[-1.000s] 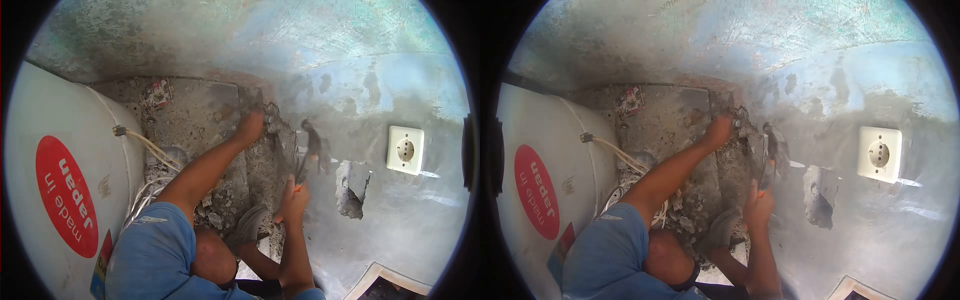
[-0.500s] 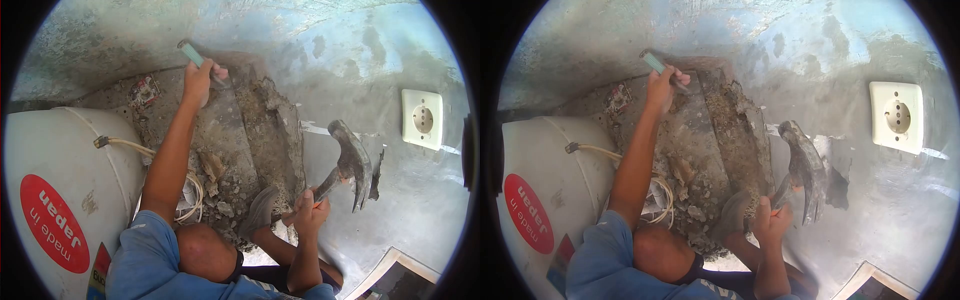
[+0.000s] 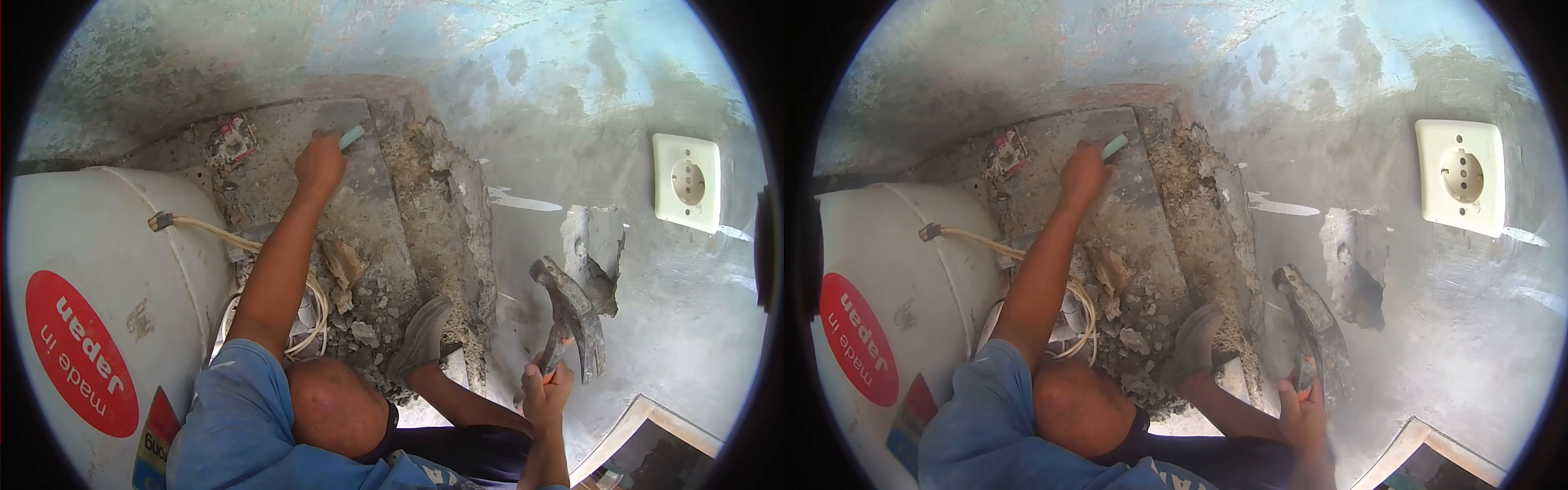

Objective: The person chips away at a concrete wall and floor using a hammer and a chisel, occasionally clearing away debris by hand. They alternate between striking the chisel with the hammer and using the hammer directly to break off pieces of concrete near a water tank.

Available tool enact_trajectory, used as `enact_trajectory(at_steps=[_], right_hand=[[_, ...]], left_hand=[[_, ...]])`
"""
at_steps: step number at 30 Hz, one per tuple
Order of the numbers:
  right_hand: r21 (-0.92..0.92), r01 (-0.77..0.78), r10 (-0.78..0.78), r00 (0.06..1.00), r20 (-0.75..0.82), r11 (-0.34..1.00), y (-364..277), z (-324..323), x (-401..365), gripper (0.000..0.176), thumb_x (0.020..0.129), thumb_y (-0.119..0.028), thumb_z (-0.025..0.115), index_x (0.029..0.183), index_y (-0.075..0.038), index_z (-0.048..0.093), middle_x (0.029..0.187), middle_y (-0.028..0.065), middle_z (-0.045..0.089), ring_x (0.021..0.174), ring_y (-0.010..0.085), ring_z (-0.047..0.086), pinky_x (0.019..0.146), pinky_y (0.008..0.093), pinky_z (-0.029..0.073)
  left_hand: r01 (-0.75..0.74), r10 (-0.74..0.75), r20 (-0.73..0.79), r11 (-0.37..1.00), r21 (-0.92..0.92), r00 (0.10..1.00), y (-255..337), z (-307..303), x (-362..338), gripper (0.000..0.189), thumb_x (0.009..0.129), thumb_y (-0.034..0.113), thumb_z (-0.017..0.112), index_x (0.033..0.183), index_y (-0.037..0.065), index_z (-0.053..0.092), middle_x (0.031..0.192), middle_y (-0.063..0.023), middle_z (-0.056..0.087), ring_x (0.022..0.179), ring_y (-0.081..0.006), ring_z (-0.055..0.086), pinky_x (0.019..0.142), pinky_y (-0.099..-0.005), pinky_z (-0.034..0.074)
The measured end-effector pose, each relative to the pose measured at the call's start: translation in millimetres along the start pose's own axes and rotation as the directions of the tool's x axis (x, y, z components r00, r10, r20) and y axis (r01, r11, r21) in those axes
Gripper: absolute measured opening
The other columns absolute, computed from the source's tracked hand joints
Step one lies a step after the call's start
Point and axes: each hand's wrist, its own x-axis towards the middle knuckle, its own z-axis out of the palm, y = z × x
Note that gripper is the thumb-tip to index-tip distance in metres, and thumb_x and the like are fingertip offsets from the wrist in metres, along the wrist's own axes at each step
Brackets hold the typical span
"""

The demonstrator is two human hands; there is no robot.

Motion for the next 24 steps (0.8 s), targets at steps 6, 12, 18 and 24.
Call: enact_trajectory(at_steps=[6, 12, 18, 24], right_hand=[[-0.033, -0.067, 0.07, 0.99, 0.12, 0.997, -18, -18, 22, 0.04, 0.088, -0.039, 0.067, 0.076, -0.005, 0.05, 0.057, -0.0012, 0.049, 0.049, 0.0064, 0.046, 0.045, 0.0221, 0.037], [0.151, -0.112, 0.056, 0.94, 0.336, 0.982, -22, -25, 56, 0.042, 0.087, -0.043, 0.067, 0.078, -0.006, 0.048, 0.058, -0.001, 0.048, 0.047, 0.0067, 0.045, 0.042, 0.022, 0.037], [0.16, -0.189, 0.096, 0.884, 0.458, 0.969, -23, -27, 73, 0.039, 0.087, -0.041, 0.066, 0.08, -0.005, 0.052, 0.062, -0.0013, 0.051, 0.051, 0.0063, 0.048, 0.047, 0.0225, 0.04], [0.152, -0.204, 0.109, 0.871, 0.479, 0.967, -17, -29, 74, 0.039, 0.086, -0.041, 0.068, 0.082, -0.005, 0.053, 0.062, -0.0011, 0.052, 0.052, 0.0065, 0.049, 0.048, 0.0228, 0.04]], left_hand=[[-0.098, 0.049, 0.285, 0.982, 0.159, 0.957, -16, -9, -4, 0.038, 0.073, 0.026, 0.077, 0.103, 0.005, 0.067, 0.098, -0.0169, 0.066, 0.092, -0.0332, 0.066, 0.076, -0.0434, 0.053], [-0.059, 0.032, 0.57, 0.998, 0.03, 0.821, -15, -20, -25, 0.038, 0.076, 0.03, 0.076, 0.102, 0.003, 0.067, 0.094, -0.0174, 0.069, 0.086, -0.033, 0.067, 0.075, -0.0428, 0.052], [-0.203, 0.305, 0.39, 0.938, -0.282, 0.869, 32, 27, -39, 0.036, 0.076, 0.026, 0.076, 0.101, 0.002, 0.067, 0.093, -0.0206, 0.065, 0.087, -0.0369, 0.064, 0.078, -0.0444, 0.049], [-0.349, 0.34, 0.298, 0.937, -0.025, 0.892, 67, 79, -44, 0.019, 0.079, 0.014, 0.067, 0.096, 0.005, 0.068, 0.097, -0.0198, 0.062, 0.086, -0.0359, 0.066, 0.077, -0.0473, 0.053]])
